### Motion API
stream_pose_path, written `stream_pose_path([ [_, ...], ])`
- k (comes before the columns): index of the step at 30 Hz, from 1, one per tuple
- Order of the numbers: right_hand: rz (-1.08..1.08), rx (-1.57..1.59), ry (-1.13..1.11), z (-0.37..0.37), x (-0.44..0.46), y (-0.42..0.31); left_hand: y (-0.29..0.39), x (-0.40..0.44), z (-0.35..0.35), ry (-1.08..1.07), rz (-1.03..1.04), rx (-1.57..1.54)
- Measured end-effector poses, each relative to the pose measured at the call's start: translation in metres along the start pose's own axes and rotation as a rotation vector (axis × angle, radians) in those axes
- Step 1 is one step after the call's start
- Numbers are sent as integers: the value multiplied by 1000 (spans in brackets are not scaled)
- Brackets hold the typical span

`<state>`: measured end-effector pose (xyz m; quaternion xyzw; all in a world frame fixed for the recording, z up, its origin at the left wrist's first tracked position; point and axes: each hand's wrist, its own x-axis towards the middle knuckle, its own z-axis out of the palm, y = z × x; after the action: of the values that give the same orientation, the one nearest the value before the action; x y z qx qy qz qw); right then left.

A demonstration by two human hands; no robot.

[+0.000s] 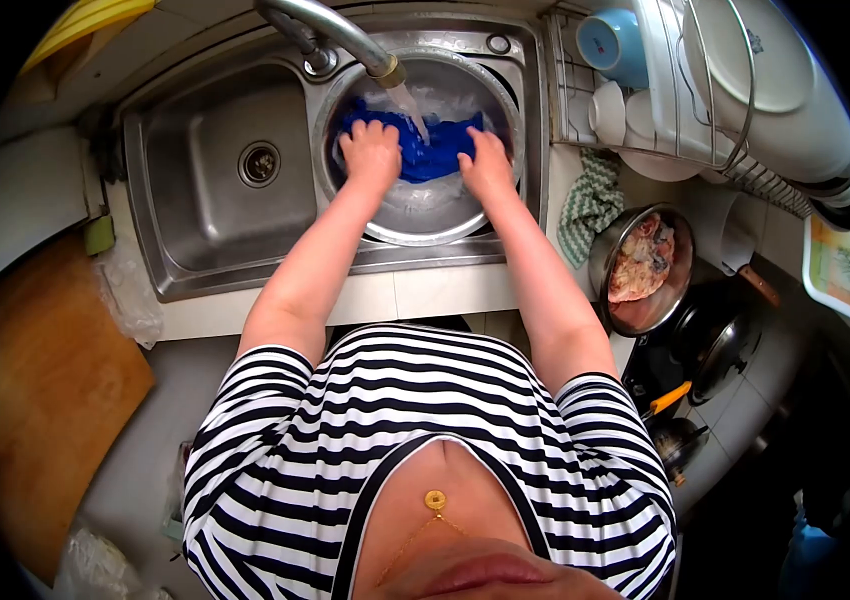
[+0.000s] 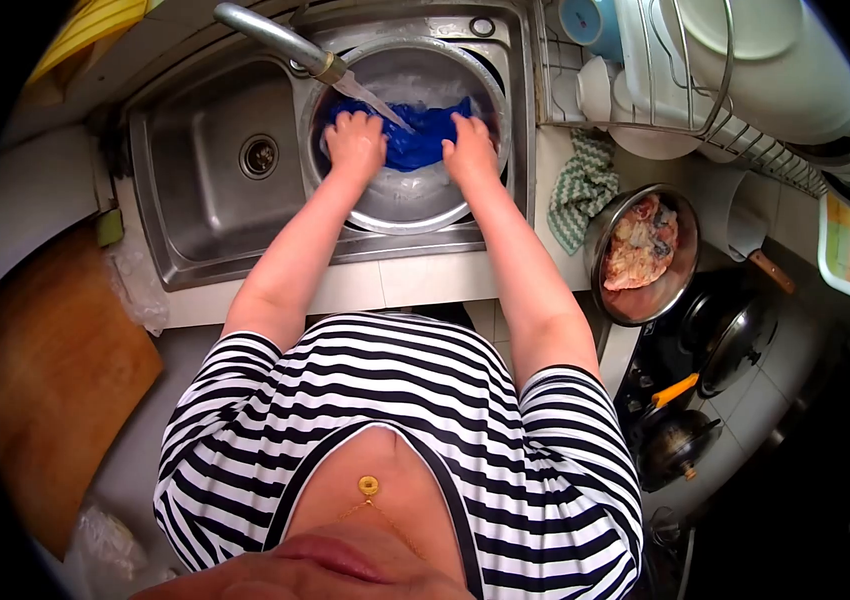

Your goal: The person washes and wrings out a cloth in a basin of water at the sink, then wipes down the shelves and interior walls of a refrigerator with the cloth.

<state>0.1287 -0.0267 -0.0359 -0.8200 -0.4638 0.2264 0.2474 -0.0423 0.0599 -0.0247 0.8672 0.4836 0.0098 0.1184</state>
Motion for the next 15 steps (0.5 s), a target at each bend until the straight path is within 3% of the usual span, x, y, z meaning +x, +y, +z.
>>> stream_pose_path([
  [3, -301, -196, -271, 35, -3, 10, 19, -35, 40, -270, 225, 25],
  [4, -352, -337, -237, 45, -18, 7, 21, -39, 47, -357, 347, 66],
  [5, -351, -458, -371, 41, -25, -4, 14, -38, 47, -417, 462, 42],
  [6, -346, -576, -512, 33, -29, -16, 10, -33, 36, -423, 462, 42],
  [8, -307, -648, -549, 6, -30, -33, -1, -16, 11, -557, 194, 90],
  [9, -265, -720, -582, -2, -30, -36, -13, -16, 12, -392, 125, 45],
  [12, -247, -613, -715, 11, -20, -35, -2, -31, 13, -403, 259, 169],
  [13, -164, -341, -787, 9, -19, -33, -5, -31, 25, -439, 237, 153],
  [14, -162, -342, -782, -1, -20, -36, -10, -32, 22, -436, 241, 153],
  [15, -137, -90, -708, -14, -18, -35, -18, -31, 17, -441, 179, 93],
])
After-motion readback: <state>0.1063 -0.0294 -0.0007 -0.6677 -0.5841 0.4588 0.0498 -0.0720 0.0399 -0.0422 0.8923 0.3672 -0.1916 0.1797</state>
